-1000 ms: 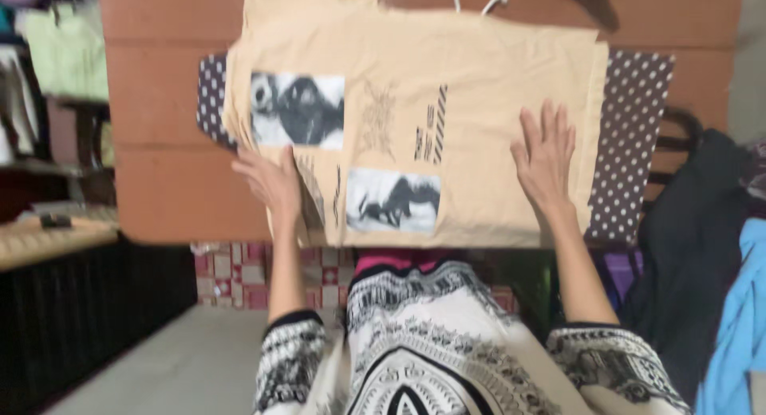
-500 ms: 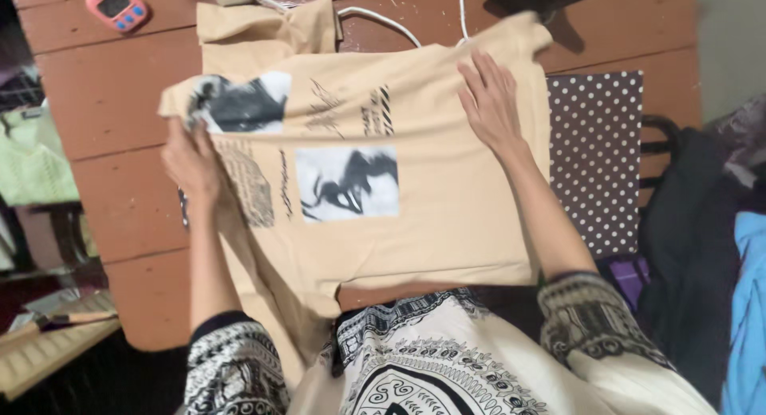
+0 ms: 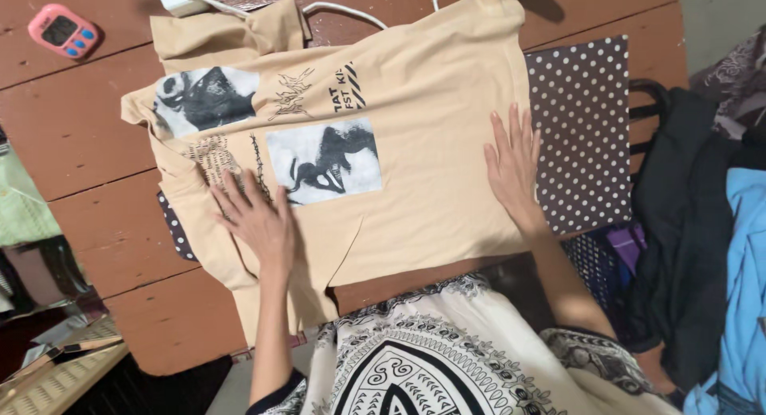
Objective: The person irons a beige t-shirt on a wooden table covered with a polka-dot cloth. They use a black electric iron to smooth the fabric, systematically working over the sleeves, body, and collar. The person flips the shirt over to iron the other side, ensuring the entire garment is wrinkle-free.
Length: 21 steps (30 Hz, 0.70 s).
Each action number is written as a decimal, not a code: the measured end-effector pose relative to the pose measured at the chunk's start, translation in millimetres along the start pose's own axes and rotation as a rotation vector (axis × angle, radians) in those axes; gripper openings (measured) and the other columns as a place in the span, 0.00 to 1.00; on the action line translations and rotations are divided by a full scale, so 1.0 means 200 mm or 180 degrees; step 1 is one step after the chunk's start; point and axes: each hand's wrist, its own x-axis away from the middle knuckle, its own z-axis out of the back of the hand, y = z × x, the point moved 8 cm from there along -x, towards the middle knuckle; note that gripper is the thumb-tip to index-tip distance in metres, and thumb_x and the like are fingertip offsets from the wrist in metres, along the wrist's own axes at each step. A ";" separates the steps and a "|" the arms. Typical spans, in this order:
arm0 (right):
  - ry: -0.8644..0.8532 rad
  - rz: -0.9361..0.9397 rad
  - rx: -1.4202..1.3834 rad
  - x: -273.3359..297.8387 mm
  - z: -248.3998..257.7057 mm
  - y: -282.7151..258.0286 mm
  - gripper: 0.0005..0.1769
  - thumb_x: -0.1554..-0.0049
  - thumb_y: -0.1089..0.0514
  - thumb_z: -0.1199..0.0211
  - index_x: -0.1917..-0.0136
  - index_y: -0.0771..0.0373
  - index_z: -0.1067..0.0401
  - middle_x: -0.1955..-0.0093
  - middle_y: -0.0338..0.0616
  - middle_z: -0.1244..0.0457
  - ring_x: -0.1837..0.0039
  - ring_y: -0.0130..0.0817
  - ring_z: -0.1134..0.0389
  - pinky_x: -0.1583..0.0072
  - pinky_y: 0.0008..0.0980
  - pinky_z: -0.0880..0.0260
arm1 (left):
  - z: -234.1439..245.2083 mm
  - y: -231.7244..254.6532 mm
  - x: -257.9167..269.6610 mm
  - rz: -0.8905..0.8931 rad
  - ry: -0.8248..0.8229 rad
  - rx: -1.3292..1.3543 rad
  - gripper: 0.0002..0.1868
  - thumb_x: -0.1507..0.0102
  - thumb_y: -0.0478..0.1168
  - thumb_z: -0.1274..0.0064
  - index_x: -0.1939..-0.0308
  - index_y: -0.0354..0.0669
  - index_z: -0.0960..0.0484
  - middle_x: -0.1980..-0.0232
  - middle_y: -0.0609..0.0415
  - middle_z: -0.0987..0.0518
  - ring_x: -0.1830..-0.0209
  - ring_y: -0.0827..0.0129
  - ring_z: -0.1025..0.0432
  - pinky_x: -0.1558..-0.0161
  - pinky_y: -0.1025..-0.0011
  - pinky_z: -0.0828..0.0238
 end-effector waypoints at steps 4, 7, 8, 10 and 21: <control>-0.0081 0.0341 -0.0045 -0.16 -0.03 0.06 0.31 0.31 0.54 0.48 0.16 0.55 0.46 0.12 0.52 0.61 0.12 0.56 0.67 0.19 0.63 0.68 | -0.06 -0.13 -0.05 0.0204 -0.0261 0.0053 0.34 0.25 0.54 0.58 0.18 0.45 0.41 0.14 0.44 0.51 0.14 0.47 0.62 0.23 0.37 0.71; -0.0128 0.0530 -0.0061 -0.41 -0.05 0.05 0.30 0.28 0.53 0.49 0.16 0.54 0.46 0.11 0.48 0.60 0.12 0.53 0.66 0.17 0.60 0.67 | -0.12 -0.19 -0.19 0.0443 -0.0238 0.0177 0.32 0.24 0.53 0.61 0.17 0.48 0.41 0.13 0.48 0.51 0.13 0.52 0.61 0.20 0.40 0.71; -0.0171 0.0565 -0.0083 -0.46 -0.05 0.05 0.29 0.27 0.52 0.50 0.16 0.53 0.46 0.11 0.47 0.60 0.11 0.52 0.66 0.16 0.58 0.67 | -0.13 -0.20 -0.22 0.0499 -0.0206 0.0190 0.31 0.23 0.53 0.61 0.17 0.48 0.41 0.13 0.48 0.51 0.13 0.53 0.60 0.19 0.41 0.71; 0.0029 0.0635 -0.0001 -0.45 -0.02 0.05 0.30 0.28 0.55 0.48 0.16 0.60 0.47 0.12 0.55 0.59 0.12 0.54 0.64 0.18 0.60 0.66 | -0.13 -0.22 -0.23 0.0559 -0.0168 0.0389 0.32 0.23 0.51 0.59 0.18 0.43 0.42 0.13 0.48 0.51 0.13 0.53 0.61 0.19 0.43 0.73; 0.0824 -0.0702 -0.1153 0.31 0.11 0.44 0.23 0.37 0.63 0.35 0.33 0.73 0.37 0.45 0.55 0.41 0.43 0.47 0.37 0.39 0.42 0.36 | 0.16 -0.32 0.47 0.1546 0.0776 0.0058 0.24 0.30 0.40 0.43 0.37 0.28 0.34 0.40 0.35 0.35 0.39 0.39 0.38 0.43 0.45 0.41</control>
